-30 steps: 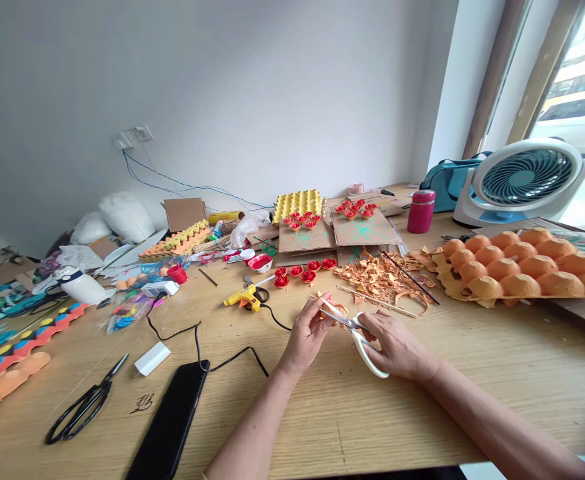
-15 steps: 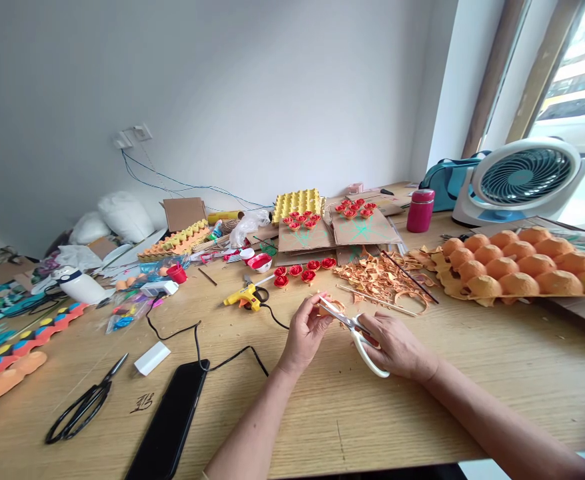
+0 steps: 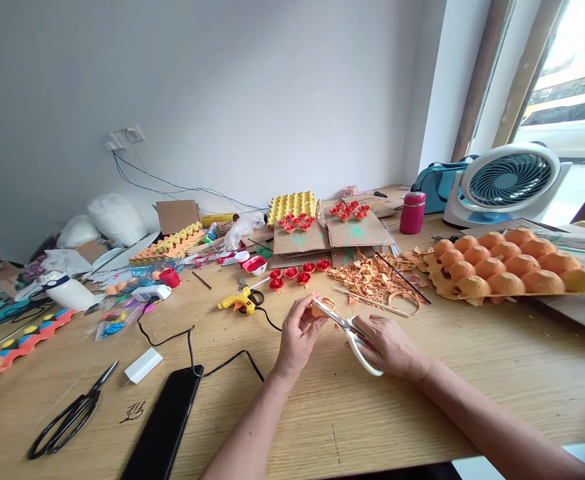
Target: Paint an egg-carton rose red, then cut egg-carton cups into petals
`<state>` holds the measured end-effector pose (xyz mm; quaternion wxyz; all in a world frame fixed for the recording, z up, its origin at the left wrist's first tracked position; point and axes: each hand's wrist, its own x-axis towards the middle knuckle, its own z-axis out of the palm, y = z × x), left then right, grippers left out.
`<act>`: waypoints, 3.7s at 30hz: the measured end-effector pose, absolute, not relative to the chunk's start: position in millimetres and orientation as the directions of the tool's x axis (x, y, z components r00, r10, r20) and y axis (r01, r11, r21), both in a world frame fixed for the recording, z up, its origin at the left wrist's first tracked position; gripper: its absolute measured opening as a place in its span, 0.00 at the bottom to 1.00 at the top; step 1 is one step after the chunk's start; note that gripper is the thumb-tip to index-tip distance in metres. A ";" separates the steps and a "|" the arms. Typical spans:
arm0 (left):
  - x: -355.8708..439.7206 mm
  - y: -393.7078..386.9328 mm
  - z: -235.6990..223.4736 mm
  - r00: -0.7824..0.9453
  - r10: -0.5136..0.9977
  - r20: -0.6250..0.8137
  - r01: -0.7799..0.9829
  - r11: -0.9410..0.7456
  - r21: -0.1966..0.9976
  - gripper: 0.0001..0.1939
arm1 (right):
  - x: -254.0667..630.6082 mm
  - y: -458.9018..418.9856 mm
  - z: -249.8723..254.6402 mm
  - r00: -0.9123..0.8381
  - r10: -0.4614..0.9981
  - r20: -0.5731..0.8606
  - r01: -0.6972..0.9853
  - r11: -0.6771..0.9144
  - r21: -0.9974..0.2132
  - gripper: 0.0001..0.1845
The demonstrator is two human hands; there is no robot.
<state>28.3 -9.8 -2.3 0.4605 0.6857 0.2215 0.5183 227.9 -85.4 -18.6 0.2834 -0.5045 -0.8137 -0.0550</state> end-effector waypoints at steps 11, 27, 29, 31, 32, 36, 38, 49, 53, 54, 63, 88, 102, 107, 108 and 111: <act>31.3 -14.1 -3.1 0.483 0.822 0.302 -0.296 -0.171 0.940 0.25 | 228.7 -85.5 -17.2 -0.314 0.803 0.506 0.853 0.473 -0.221 0.11; 30.1 -9.5 -6.8 0.465 0.783 0.412 -0.149 -0.390 0.909 0.23 | 228.5 -86.9 -14.4 -0.313 0.814 0.490 0.850 0.470 -0.239 0.11; 29.9 -9.5 -5.6 0.457 0.782 0.423 -0.155 -0.398 0.904 0.23 | 228.1 -87.0 -14.9 -0.317 0.808 0.496 0.848 0.475 -0.233 0.11; 29.5 -9.5 -4.4 0.446 0.779 0.440 -0.156 -0.417 0.896 0.22 | 227.8 -87.0 -15.4 -0.322 0.803 0.502 0.847 0.481 -0.227 0.11; 29.2 -9.5 -3.8 0.441 0.778 0.448 -0.152 -0.428 0.891 0.22 | 227.7 -86.9 -15.7 -0.324 0.800 0.504 0.846 0.484 -0.223 0.11; 28.4 -9.4 -1.5 0.419 0.774 0.475 -0.145 -0.459 0.876 0.22 | 228.0 -86.5 -16.9 -0.330 0.794 0.510 0.848 0.487 -0.210 0.11; 28.3 -9.3 -1.1 0.407 0.774 0.485 -0.152 -0.466 0.871 0.22 | 228.3 -86.3 -17.6 -0.334 0.793 0.510 0.849 0.488 -0.203 0.11; 27.5 -7.1 -5.2 0.348 0.770 0.534 -0.120 -0.529 0.840 0.22 | 230.0 -85.6 -20.5 -0.348 0.795 0.497 0.854 0.488 -0.182 0.14; 26.7 -4.7 -9.0 0.313 0.783 0.538 -0.103 -0.535 0.839 0.22 | 229.7 -85.6 -21.3 -0.336 0.800 0.498 0.855 0.481 -0.196 0.15; 26.6 -4.1 -9.3 0.297 0.790 0.536 -0.113 -0.528 0.842 0.22 | 229.5 -85.6 -21.6 -0.333 0.801 0.498 0.854 0.480 -0.201 0.15; 26.7 -7.2 2.6 0.398 0.873 0.282 -0.384 -0.121 0.915 0.25 | 233.5 -82.0 -24.0 -0.187 0.830 0.525 0.846 0.408 -0.343 0.13; 20.3 -7.6 3.7 0.701 0.707 0.092 -0.447 0.336 0.829 0.25 | 237.4 -80.3 -16.1 -0.004 0.907 0.420 0.752 0.280 -0.597 0.13; 24.6 -7.9 -1.7 0.666 0.739 0.095 -0.489 0.338 0.804 0.28 | 242.8 -80.7 -26.8 -0.048 0.901 0.432 0.749 0.318 -0.581 0.13; 23.8 -5.3 -2.0 0.632 0.770 0.091 -0.527 0.339 0.779 0.26 | 239.3 -80.9 -21.3 -0.064 0.887 0.457 0.757 0.342 -0.557 0.11; 23.4 -4.9 -1.3 0.630 0.771 0.090 -0.531 0.344 0.775 0.26 | 238.7 -80.8 -20.7 -0.065 0.887 0.458 0.760 0.341 -0.553 0.10; 21.9 -4.7 1.7 0.650 0.756 0.079 -0.530 0.377 0.760 0.26 | 238.1 -80.8 -20.3 -0.066 0.887 0.456 0.771 0.335 -0.541 0.09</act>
